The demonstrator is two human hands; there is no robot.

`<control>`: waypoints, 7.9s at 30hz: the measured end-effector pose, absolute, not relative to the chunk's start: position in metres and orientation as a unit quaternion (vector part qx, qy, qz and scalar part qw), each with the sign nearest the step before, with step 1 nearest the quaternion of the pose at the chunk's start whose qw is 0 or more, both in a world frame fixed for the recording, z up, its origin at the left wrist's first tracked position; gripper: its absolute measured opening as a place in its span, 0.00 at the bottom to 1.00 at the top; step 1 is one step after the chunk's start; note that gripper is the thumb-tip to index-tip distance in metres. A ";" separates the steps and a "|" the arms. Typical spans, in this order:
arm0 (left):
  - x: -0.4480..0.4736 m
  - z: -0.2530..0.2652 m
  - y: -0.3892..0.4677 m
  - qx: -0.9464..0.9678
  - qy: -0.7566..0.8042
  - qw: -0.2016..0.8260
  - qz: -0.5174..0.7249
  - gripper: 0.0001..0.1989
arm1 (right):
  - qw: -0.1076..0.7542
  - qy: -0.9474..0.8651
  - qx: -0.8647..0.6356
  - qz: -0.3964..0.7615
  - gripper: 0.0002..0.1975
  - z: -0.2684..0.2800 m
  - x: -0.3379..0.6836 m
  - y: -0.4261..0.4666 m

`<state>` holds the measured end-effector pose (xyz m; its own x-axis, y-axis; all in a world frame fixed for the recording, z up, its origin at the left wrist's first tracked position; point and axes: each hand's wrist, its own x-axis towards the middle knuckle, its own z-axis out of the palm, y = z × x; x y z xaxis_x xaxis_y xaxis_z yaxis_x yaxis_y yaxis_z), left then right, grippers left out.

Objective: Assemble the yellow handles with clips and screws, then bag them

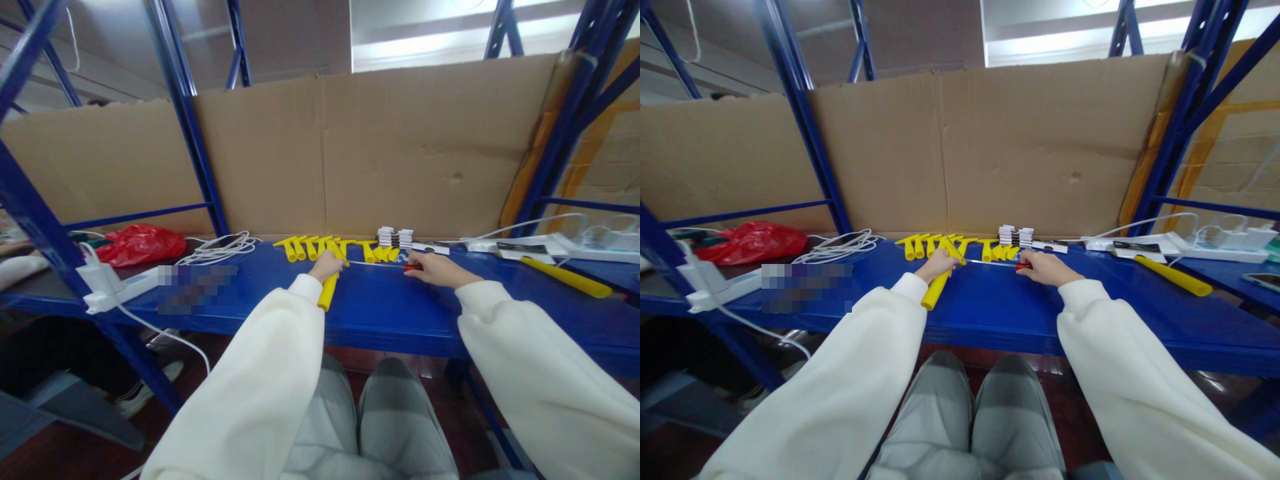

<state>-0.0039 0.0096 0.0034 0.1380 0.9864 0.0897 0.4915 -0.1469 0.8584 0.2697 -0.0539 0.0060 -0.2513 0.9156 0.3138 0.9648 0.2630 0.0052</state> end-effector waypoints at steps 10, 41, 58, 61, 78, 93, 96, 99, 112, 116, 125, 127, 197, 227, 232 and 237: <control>-0.003 0.007 0.004 0.666 0.562 0.344 0.349 0.19 | 0.145 -0.784 -0.599 -0.077 0.09 0.003 0.271 -0.050; 0.001 0.012 0.002 0.552 0.431 0.538 0.470 0.16 | 0.168 -0.788 -0.592 0.016 0.10 0.008 0.307 -0.044; 0.000 0.006 0.003 0.700 0.452 0.294 0.468 0.29 | 0.142 -0.766 -0.627 0.031 0.07 0.007 0.316 -0.040; 0.000 0.004 -0.001 0.731 0.459 0.272 0.425 0.27 | 0.150 -0.764 -0.627 0.013 0.09 0.007 0.310 -0.037; 0.002 0.000 -0.001 0.866 0.416 0.081 0.264 0.19 | 0.081 -0.739 -0.665 -0.070 0.11 0.015 0.262 0.016; 0.001 0.004 -0.009 0.885 0.428 -0.062 0.174 0.21 | 0.034 -0.701 -0.710 -0.052 0.13 0.010 0.257 0.010; 0.002 0.005 -0.010 0.888 0.424 -0.080 0.158 0.16 | 0.058 -0.691 -0.718 -0.055 0.13 0.007 0.256 0.012; 0.002 0.005 -0.009 0.887 0.430 -0.085 0.146 0.13 | 0.087 -0.672 -0.735 -0.024 0.12 0.005 0.256 0.014; 0.011 0.001 -0.016 0.898 0.408 -0.118 0.112 0.32 | 0.313 -0.719 -0.617 0.067 0.07 0.008 0.247 0.019; 0.012 0.000 -0.016 0.899 0.408 -0.126 0.099 0.35 | 0.384 -0.736 -0.549 0.098 0.07 0.005 0.243 0.020; 0.011 0.005 -0.022 0.897 0.411 -0.114 0.114 0.35 | 0.426 -0.748 -0.485 0.154 0.10 -0.006 0.233 0.021; 0.011 0.005 -0.022 0.896 0.413 -0.114 0.116 0.35 | 0.419 -0.752 -0.479 0.170 0.10 -0.005 0.231 0.019; 0.011 0.004 -0.016 0.906 0.368 -0.131 0.162 0.26 | 0.396 -0.627 -0.467 0.482 0.05 0.012 0.215 -0.015; 0.007 0.013 -0.010 0.610 0.454 0.507 0.406 0.32 | 0.163 -0.587 -0.792 -0.044 0.06 -0.002 0.275 0.006; 0.008 0.014 -0.013 0.607 0.455 0.511 0.405 0.33 | 0.145 -0.601 -0.785 -0.043 0.06 -0.008 0.281 0.014; 0.008 0.015 -0.011 0.596 0.440 0.525 0.418 0.34 | 0.144 -0.628 -0.762 -0.063 0.08 -0.015 0.291 0.024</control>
